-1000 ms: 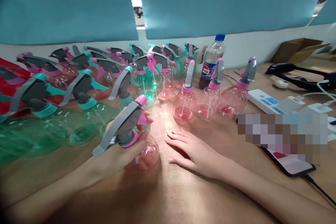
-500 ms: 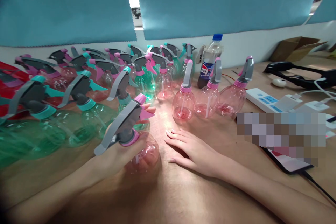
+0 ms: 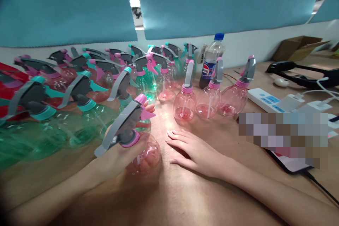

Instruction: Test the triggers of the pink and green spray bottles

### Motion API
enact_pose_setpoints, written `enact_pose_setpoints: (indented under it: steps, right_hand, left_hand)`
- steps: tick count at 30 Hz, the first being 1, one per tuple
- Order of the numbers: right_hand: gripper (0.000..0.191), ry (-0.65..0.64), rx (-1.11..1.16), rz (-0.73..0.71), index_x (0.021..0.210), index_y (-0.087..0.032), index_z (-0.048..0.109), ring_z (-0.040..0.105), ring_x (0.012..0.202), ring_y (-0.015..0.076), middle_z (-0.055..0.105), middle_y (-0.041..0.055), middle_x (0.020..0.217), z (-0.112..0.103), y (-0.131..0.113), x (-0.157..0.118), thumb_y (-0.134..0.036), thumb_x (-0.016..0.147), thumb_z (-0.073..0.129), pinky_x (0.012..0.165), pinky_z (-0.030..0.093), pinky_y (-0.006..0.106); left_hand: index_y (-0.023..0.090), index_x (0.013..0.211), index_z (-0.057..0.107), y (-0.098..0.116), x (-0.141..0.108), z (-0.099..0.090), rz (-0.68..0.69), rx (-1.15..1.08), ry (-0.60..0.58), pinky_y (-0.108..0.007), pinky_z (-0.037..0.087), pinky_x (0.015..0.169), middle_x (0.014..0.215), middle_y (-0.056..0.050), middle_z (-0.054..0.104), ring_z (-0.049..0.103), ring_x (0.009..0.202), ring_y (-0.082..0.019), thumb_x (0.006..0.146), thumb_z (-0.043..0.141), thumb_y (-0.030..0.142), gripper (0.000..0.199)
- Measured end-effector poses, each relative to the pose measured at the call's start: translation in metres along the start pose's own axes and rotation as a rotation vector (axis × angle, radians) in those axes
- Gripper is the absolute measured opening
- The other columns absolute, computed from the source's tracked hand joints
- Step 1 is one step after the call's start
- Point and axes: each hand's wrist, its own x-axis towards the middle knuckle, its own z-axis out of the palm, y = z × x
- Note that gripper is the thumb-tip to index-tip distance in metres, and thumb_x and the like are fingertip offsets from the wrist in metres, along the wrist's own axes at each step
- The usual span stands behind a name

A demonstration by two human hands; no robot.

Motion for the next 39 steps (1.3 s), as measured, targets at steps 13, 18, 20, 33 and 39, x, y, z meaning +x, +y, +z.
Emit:
enact_pose_setpoints:
  steps: [13, 18, 20, 33, 39]
  right_hand:
    - [0.056, -0.027, -0.025, 0.012, 0.144, -0.021, 0.044, 0.036, 0.139, 0.0291, 0.046, 0.0106, 0.148, -0.0012, -0.0012, 0.0006, -0.049, 0.095, 0.049, 0.114, 0.031, 0.051]
    - [0.057, -0.028, -0.027, 0.011, 0.144, -0.022, 0.043, 0.035, 0.140, 0.0287, 0.045, 0.0097, 0.148, -0.0009, -0.0006, 0.0003, -0.050, 0.095, 0.049, 0.115, 0.031, 0.051]
    - [0.057, -0.040, -0.041, 0.016, 0.144, -0.021, 0.043, 0.034, 0.141, 0.0283, 0.044, 0.0097, 0.149, -0.0006, -0.0001, 0.0002, -0.050, 0.095, 0.048, 0.115, 0.031, 0.050]
    - [0.058, -0.042, -0.042, 0.025, 0.143, -0.018, 0.045, 0.035, 0.140, 0.0290, 0.044, 0.0111, 0.149, -0.0004, -0.0008, 0.0000, -0.050, 0.095, 0.048, 0.115, 0.030, 0.050]
    - [0.056, -0.006, -0.013, 0.013, 0.142, -0.021, 0.047, 0.036, 0.139, 0.0308, 0.046, 0.0104, 0.147, 0.0017, 0.0013, -0.0004, -0.048, 0.093, 0.053, 0.114, 0.032, 0.052]
  left_hand:
    - [0.024, 0.106, 0.057, 0.0011, 0.0001, 0.0009, -0.017, -0.059, -0.044, -0.033, 0.058, 0.082, 0.081, -0.001, 0.065, 0.066, 0.084, -0.020, 0.079, 0.058, 0.018, 0.028]
    - [0.026, 0.121, 0.050, 0.0015, 0.0009, 0.0012, -0.012, -0.073, -0.049, -0.033, 0.058, 0.085, 0.106, -0.004, 0.065, 0.064, 0.099, -0.021, 0.080, 0.057, 0.016, 0.043]
    - [0.027, 0.123, 0.048, 0.0017, 0.0011, 0.0009, -0.010, -0.076, -0.054, -0.032, 0.057, 0.087, 0.114, -0.005, 0.062, 0.064, 0.099, -0.020, 0.080, 0.056, 0.015, 0.046]
    - [0.030, 0.132, 0.042, -0.0004, -0.0003, 0.0010, 0.024, -0.075, -0.064, -0.030, 0.057, 0.087, 0.128, -0.003, 0.057, 0.065, 0.094, -0.017, 0.081, 0.055, 0.012, 0.056]
    - [0.029, 0.127, 0.045, 0.0011, 0.0006, 0.0003, 0.052, -0.080, -0.044, -0.029, 0.057, 0.085, 0.126, -0.004, 0.058, 0.065, 0.099, -0.019, 0.079, 0.054, 0.014, 0.051]
